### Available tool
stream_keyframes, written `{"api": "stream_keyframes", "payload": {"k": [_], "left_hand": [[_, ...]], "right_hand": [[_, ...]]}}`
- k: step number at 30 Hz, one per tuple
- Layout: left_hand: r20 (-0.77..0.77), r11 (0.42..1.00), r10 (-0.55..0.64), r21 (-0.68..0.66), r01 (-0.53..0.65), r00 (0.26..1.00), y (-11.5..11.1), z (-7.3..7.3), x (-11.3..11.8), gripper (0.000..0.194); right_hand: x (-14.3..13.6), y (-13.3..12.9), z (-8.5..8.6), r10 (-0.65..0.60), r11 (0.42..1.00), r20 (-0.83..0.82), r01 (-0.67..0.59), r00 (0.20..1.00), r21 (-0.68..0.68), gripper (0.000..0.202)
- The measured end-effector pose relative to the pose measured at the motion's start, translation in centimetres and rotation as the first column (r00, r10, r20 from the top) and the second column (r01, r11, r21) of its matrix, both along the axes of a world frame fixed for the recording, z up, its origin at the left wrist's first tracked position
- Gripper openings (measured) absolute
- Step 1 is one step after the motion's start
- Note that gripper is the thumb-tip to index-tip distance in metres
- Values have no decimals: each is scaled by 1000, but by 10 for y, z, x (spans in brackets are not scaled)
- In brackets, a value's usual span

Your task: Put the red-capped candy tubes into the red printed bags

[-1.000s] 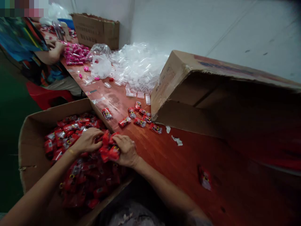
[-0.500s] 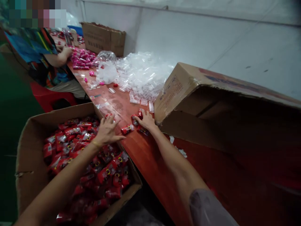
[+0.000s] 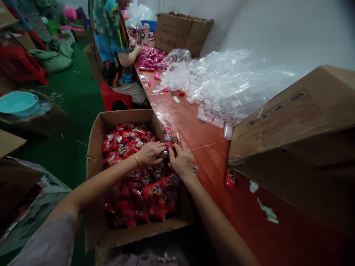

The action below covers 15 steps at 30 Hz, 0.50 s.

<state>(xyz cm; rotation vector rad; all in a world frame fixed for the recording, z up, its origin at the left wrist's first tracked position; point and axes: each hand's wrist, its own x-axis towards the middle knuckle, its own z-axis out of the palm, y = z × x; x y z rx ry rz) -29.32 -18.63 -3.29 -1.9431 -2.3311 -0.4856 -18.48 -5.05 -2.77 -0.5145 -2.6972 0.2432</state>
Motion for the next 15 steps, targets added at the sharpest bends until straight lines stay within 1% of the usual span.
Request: {"api": "stream_keyframes", "payload": {"k": [2,3,4,5,6,8,9,10,11,12,13,14,15], "left_hand": [[-18,994,85,-68,-86,996,-39,-2,-3,35],[-32,989,119,-83,-121,992,-58,-3,-5,38],[-49,983,154,-96,-158,987,-76,-5,-7,40],[-73,973,185,-125,-193,980,-94,-7,-8,42],[-95,960,238,-131,-249,967,-110,-10,-10,44],[-130,929,324,-144,-342,937,-138,-15,-16,43],[-160,916,350,-149,-373,923,-149,-18,-20,42],[-196,903,374,-147,-404,906,-158,-20,-24,42],[-228,893,389,-144,-426,893,-164,-22,-29,43],[-243,883,413,-130,-452,878,-168,-22,-34,44],[-235,879,428,-115,-462,873,-168,-22,-38,46],[-212,879,435,-111,-464,875,-164,-20,-39,49],[-176,884,431,-113,-453,885,-156,-17,-38,52]], "right_hand": [[-9,-34,-4,120,991,-29,-122,992,-57,27],[-12,-51,-7,202,974,-46,-206,978,-90,26],[-14,-67,-10,292,946,-71,-299,954,-124,24],[-14,-82,-11,391,904,-101,-403,915,-142,24],[-13,-95,-12,454,874,-108,-466,884,-140,23],[-9,-109,-8,518,839,-117,-530,847,-122,26],[-6,-109,-3,522,838,-124,-534,844,-109,28],[-1,-104,3,511,847,-134,-524,849,-93,30],[5,-92,10,478,868,-146,-491,866,-74,32],[13,-76,17,413,904,-148,-424,899,-54,31],[24,-55,23,315,946,-139,-322,939,-33,31],[37,-32,28,162,986,-120,-165,979,-11,32],[52,-7,31,-27,1000,-82,28,996,11,32]]}}
